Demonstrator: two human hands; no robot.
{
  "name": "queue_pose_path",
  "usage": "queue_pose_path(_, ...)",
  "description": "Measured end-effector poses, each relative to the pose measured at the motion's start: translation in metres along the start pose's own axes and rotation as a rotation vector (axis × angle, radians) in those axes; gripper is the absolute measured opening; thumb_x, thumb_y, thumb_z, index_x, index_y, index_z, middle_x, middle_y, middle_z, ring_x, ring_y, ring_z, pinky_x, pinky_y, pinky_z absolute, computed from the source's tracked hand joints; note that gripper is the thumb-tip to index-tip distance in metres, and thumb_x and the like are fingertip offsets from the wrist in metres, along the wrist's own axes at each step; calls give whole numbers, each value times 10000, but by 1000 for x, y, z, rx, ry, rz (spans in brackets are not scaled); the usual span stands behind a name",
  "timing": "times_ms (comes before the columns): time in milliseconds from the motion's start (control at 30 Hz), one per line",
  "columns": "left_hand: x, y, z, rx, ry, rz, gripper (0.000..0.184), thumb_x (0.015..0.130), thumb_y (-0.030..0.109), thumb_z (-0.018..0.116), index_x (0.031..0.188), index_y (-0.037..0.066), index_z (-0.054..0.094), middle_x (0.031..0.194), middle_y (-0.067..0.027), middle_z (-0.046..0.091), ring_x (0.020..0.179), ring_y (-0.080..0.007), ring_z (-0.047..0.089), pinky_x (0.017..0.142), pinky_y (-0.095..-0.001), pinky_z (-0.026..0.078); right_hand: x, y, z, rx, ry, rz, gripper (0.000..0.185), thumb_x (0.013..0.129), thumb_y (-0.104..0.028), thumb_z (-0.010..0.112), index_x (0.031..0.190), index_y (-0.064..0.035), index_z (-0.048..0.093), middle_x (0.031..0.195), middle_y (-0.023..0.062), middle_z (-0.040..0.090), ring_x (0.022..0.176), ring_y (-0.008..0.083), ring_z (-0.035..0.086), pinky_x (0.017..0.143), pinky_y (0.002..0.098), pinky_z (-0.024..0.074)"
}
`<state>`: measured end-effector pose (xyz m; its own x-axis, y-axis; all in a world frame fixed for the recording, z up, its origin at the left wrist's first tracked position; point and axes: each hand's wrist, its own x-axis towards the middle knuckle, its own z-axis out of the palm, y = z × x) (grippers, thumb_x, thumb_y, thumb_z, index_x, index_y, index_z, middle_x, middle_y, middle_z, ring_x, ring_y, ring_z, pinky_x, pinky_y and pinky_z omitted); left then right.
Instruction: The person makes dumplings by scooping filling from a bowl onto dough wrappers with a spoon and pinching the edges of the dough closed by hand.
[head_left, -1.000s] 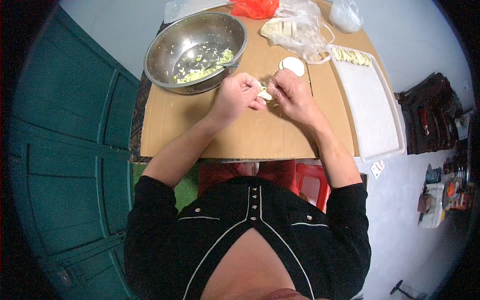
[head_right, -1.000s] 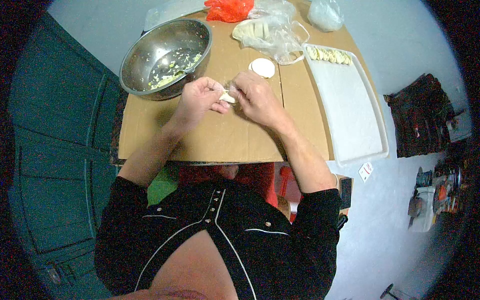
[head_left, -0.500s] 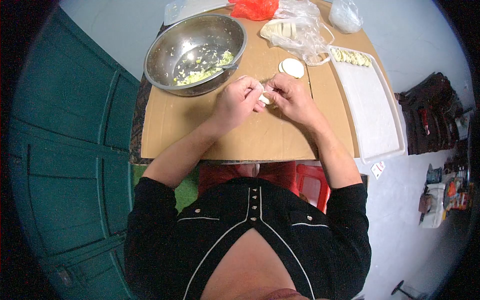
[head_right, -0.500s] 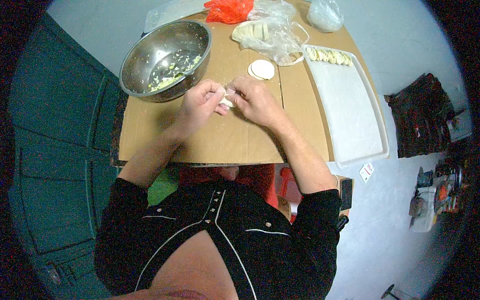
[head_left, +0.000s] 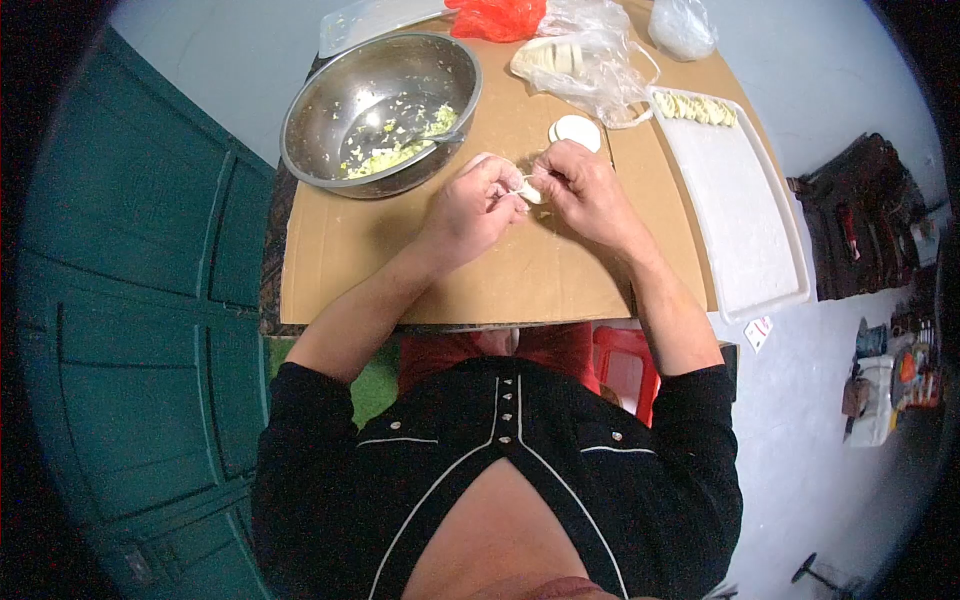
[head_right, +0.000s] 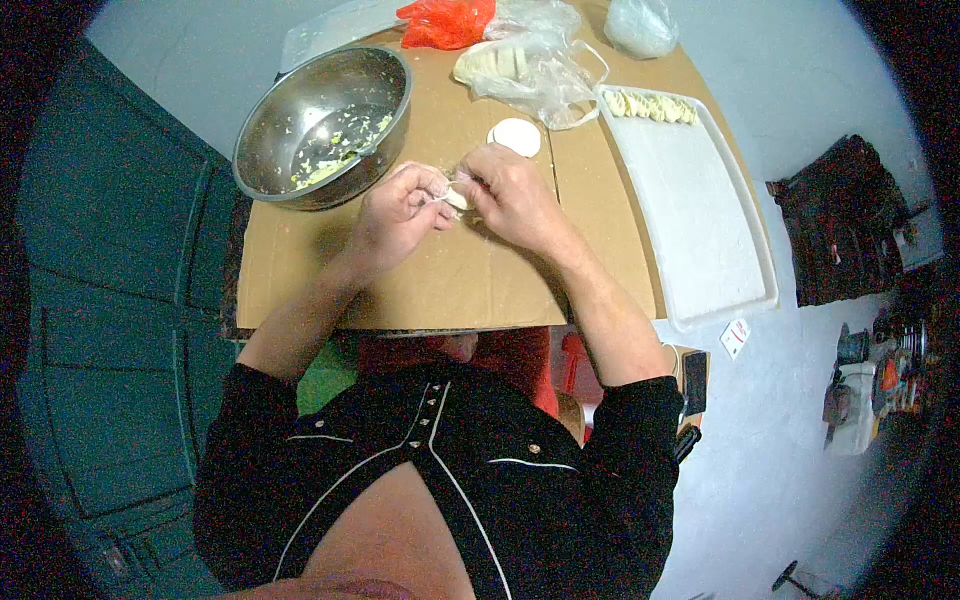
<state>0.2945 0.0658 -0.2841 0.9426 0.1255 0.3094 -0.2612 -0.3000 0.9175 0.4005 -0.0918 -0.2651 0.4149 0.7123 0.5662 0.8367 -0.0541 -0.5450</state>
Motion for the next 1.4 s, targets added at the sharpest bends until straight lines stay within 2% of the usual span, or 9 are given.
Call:
queue_pose_path(433,0,2,-1,-44,41,-32,39,887,-28,497,910,-48,521,936,-102,518,714,-149,642,626,-248,538,0,-1,3,78,-35,-78,81,785,-75,623,796,-5,584,744,167,568,739,349,563,661,418,454)
queue_pose_path(533,0,1,0,20,33,-15,51,891,-23,491,930,-45,516,929,-102,521,711,-147,644,617,-253,540,0,-5,3,46,-45,-77,75,802,-38,624,802,-1,558,738,130,551,713,293,548,647,363,442)
queue_pose_path(633,1,1,1,-56,53,-20,69,900,-13,477,950,-46,510,885,-109,563,702,-150,647,615,-256,543,0,-1,6,16,-27,-102,76,802,-34,618,801,-4,549,733,132,540,716,300,546,641,372,440)
queue_pose_path(700,0,3,2,-207,82,-149,84,906,-1,466,964,-44,509,814,-122,603,672,-149,644,596,-258,545,-1,0,6,-17,-43,-97,83,798,-28,613,799,-5,533,730,137,529,711,311,540,635,385,436)
queue_pose_path(833,3,2,-6,-123,54,-221,109,912,16,479,988,-59,502,827,-122,581,659,-162,623,574,-274,559,-1,-4,4,-73,-40,-90,90,789,-18,606,796,-4,518,735,142,519,716,324,535,636,392,433)
queue_pose_path(900,3,8,-9,-127,-2,-311,119,910,38,503,977,-60,510,766,-103,581,626,-156,617,520,-266,542,0,-4,3,-90,-44,-99,94,776,-69,603,801,-4,540,742,171,533,741,361,538,664,442,436)
queue_pose_path(1133,2,11,-10,-126,-39,-332,117,912,55,520,936,-60,520,723,-94,578,579,-147,607,477,-260,527,1,-5,5,-104,-43,-193,86,775,-72,605,786,-11,545,745,166,540,742,357,546,653,438,442)
queue_pose_path(1200,1,9,-8,-128,-12,-298,90,916,38,505,930,-49,522,690,-86,583,570,-136,603,474,-254,521,0,-5,6,-113,-82,-226,100,784,-21,615,799,-6,517,750,150,513,732,333,527,634,398,432)
queue_pose_path(1400,-1,14,-3,13,52,-238,81,901,52,513,888,-22,544,654,-52,580,547,-97,586,463,-240,482,-1,-8,9,13,-69,-37,100,787,-32,626,833,-2,542,765,147,527,736,327,542,649,387,441)
